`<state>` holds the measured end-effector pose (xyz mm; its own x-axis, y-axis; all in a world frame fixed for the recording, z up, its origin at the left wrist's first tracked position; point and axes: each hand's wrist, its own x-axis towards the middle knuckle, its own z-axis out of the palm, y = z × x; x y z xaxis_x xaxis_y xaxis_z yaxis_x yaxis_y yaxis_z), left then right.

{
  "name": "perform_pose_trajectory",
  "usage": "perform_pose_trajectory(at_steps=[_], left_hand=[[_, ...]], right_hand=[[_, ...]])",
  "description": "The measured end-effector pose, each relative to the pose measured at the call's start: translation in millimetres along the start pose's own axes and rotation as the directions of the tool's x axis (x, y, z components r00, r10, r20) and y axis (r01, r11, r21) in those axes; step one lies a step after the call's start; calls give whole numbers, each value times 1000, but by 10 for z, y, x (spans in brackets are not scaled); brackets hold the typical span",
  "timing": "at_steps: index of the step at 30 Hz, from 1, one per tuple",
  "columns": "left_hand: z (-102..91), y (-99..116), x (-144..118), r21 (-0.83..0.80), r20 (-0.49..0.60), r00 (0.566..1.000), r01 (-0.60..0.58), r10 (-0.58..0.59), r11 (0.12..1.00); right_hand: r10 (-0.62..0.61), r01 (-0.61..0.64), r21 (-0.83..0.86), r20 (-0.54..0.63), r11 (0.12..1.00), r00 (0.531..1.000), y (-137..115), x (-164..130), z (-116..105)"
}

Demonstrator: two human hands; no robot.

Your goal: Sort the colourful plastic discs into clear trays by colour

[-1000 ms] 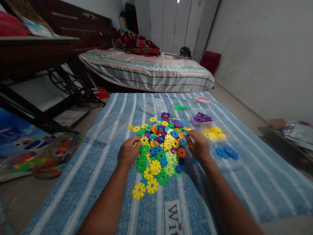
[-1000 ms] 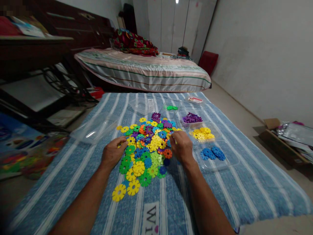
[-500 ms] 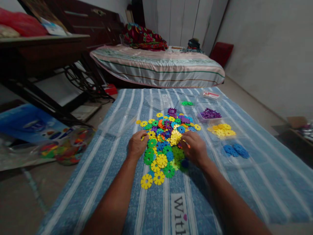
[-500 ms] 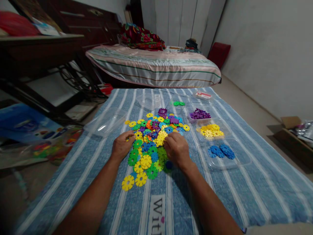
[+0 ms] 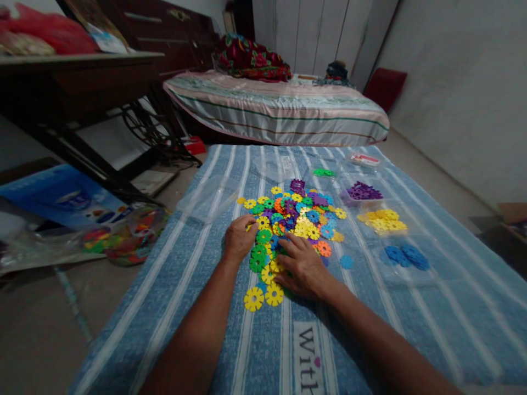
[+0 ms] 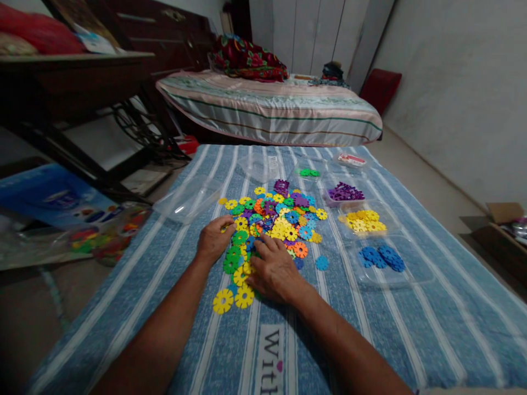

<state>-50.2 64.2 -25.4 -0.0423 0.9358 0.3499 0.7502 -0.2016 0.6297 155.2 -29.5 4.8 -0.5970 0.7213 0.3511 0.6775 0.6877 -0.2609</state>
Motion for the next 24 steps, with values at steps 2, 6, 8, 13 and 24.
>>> perform_pose_trajectory(at_steps=[2, 6, 8, 13, 24], left_hand=[[-1, 6, 0, 0, -1, 1000, -1, 1, 1000], [-13, 22, 3, 3, -1, 1000, -1, 1, 1000], [-17, 25, 4, 0, -1, 1000, 0, 0, 1000], [-14, 27, -2, -9, 1, 1000, -7, 7, 1000], [-24, 48, -3, -7, 16, 1000, -2, 2, 1000]], right_hand=[[-11, 11, 15, -22, 1000, 1000, 11, -7, 22], [-31, 35, 37, -115, 999, 993, 35, -23, 86], [-29, 40, 53, -191, 998, 981, 68, -26, 113], [18, -9, 25, -406, 1000, 914, 357, -49, 5], [222, -585, -189, -799, 789, 559, 1148, -431, -643]])
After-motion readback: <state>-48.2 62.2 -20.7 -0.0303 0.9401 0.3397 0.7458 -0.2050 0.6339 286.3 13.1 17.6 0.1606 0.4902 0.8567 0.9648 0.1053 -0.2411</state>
